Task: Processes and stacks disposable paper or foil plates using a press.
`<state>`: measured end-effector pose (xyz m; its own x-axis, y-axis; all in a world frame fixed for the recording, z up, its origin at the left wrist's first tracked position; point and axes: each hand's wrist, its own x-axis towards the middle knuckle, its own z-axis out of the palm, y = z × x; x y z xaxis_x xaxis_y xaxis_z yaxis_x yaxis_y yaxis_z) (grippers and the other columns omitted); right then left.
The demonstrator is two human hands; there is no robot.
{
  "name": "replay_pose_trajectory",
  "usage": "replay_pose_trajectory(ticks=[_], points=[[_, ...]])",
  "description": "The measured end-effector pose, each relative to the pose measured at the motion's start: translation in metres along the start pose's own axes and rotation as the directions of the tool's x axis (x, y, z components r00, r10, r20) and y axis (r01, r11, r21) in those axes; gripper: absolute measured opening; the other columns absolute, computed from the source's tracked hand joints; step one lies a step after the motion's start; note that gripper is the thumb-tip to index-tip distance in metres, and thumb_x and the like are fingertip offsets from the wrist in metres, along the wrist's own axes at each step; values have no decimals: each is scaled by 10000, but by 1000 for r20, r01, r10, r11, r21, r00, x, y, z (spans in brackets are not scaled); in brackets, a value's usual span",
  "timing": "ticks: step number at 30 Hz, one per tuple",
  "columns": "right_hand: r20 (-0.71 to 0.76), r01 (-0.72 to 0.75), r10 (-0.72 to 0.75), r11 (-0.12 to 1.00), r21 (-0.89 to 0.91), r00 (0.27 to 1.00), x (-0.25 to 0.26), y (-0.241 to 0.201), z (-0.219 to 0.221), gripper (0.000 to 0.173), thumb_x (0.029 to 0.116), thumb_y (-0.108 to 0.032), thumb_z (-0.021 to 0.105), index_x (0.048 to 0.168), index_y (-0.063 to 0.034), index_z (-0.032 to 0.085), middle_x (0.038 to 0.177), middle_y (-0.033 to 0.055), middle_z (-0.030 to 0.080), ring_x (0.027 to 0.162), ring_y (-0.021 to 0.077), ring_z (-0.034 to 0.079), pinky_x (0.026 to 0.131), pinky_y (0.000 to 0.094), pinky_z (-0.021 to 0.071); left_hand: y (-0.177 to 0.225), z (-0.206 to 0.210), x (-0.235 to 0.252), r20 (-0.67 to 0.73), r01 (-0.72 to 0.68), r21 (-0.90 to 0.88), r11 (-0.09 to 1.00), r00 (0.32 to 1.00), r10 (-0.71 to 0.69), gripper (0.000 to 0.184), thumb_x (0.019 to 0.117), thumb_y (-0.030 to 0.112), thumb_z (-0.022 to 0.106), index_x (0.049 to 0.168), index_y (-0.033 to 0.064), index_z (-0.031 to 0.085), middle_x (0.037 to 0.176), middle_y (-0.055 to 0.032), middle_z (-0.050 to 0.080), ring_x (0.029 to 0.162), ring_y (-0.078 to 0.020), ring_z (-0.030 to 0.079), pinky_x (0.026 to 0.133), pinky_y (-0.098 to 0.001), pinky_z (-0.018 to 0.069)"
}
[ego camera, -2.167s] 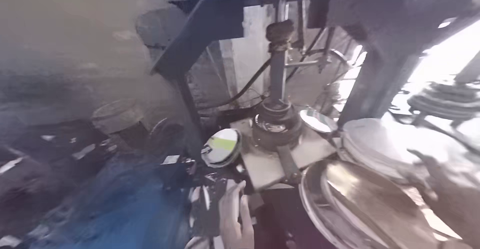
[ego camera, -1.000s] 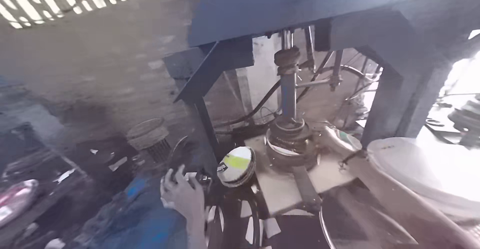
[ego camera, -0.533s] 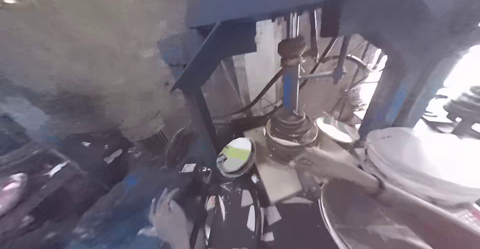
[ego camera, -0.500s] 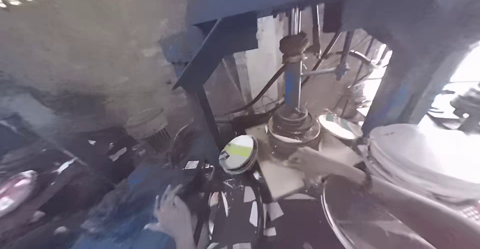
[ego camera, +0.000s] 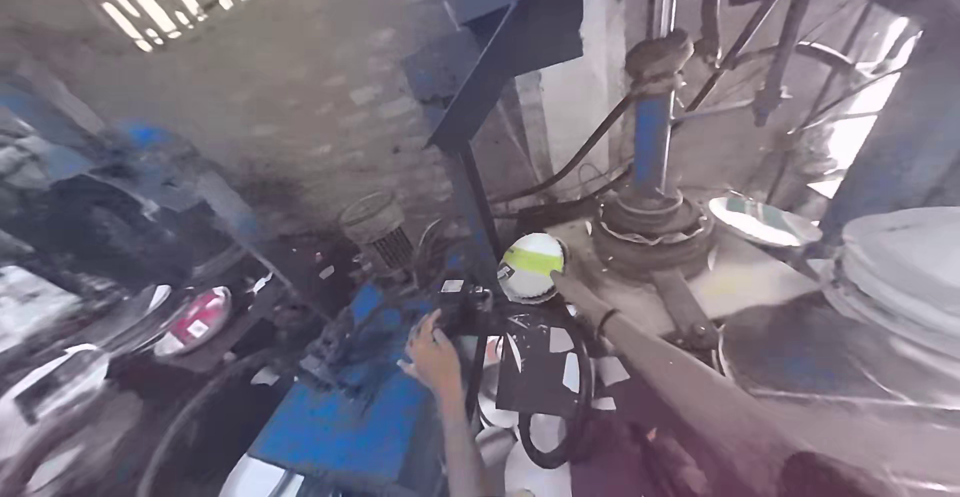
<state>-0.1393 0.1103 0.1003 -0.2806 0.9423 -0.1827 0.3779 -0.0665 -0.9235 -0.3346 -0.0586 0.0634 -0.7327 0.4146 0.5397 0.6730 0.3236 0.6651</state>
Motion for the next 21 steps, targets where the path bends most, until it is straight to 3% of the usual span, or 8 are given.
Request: replay_pose_trajectory(ticks=[2, 6, 9, 12, 15, 17, 19, 21], points=[[-40, 58, -60, 998, -34, 997, 3, -3, -4, 672, 1072, -210, 475, 1617, -20, 130, 1536, 284, 412, 1399, 379, 458, 1125, 522, 393, 1, -3, 1, 20, 15, -4, 1000, 1000, -15, 361, 1010, 44, 439, 1222, 88, 727, 1295, -196, 669, 1287, -529, 518, 1027, -834, 183], [-65, 168, -195, 939, -300, 979, -8, -43, -50, 507, 1057, -207, 489, 1537, -75, 392, 1344, 255, 597, 1221, 404, 604, 1008, 566, 471, 3, -5, -1, 49, 27, 29, 999, 998, -28, 341, 1022, 66, 450, 1255, 40, 698, 1291, -230, 660, 1279, -513, 538, 1056, -813, 185], [-68, 274, -318, 891, -362, 946, -28, -68, -97, 412, 1050, -240, 510, 1449, -143, 476, 1209, 203, 660, 1104, 371, 652, 922, 569, 497, 5, -7, -4, 49, 55, -21, 998, 997, -54, 333, 1038, 93, 454, 1263, 7, 684, 1284, -236, 661, 1282, -491, 540, 1097, -785, 154], [-98, 438, -509, 812, -386, 855, -61, -75, -146, 373, 1018, -236, 617, 1359, -95, 565, 1140, 189, 686, 1054, 330, 669, 924, 540, 515, 0, -2, -4, 15, 6, -48, 999, 1000, -5, 341, 1035, 99, 425, 1211, 42, 712, 1225, -193, 696, 1233, -467, 582, 1073, -800, 179], [-177, 534, -644, 733, -421, 745, -95, -67, -195, 338, 1005, -207, 631, 1297, -39, 609, 1133, 174, 687, 1035, 277, 666, 938, 497, 511, 16, -8, -3, 36, 78, 38, 996, 996, -80, 345, 1048, 102, 428, 1226, 62, 721, 1210, -138, 724, 1204, -365, 643, 1124, -695, 263], [-262, 535, -696, 695, -480, 668, -118, -58, -229, 309, 1006, -140, 620, 1272, 18, 626, 1116, 225, 687, 1011, 342, 670, 909, 560, 508, 31, -17, -6, 35, 78, 32, 996, 996, -79, 328, 1031, 47, 449, 1220, 18, 715, 1216, -177, 715, 1192, -399, 646, 1109, -706, 270], [-354, 507, -709, 693, -513, 610, -136, -44, -265, 277, 1003, -103, 606, 1246, 25, 639, 1086, 247, 686, 984, 382, 678, 864, 621, 511, 32, -16, -5, 25, 110, 65, 992, 993, -112, 331, 1041, 75, 456, 1259, 46, 703, 1251, -172, 701, 1218, -393, 628, 1111, -685, 285], [-422, 516, -696, 716, -470, 581, -153, -30, -290, 248, 1003, -102, 591, 1212, 22, 642, 1083, 201, 675, 968, 280, 664, 862, 541, 519, 24, -3, -1, -33, 54, 66, 996, 998, -52, 408, 1062, 159, 422, 1412, 17, 578, 1389, -269, 585, 1311, -505, 514, 1071, -736, 295]])
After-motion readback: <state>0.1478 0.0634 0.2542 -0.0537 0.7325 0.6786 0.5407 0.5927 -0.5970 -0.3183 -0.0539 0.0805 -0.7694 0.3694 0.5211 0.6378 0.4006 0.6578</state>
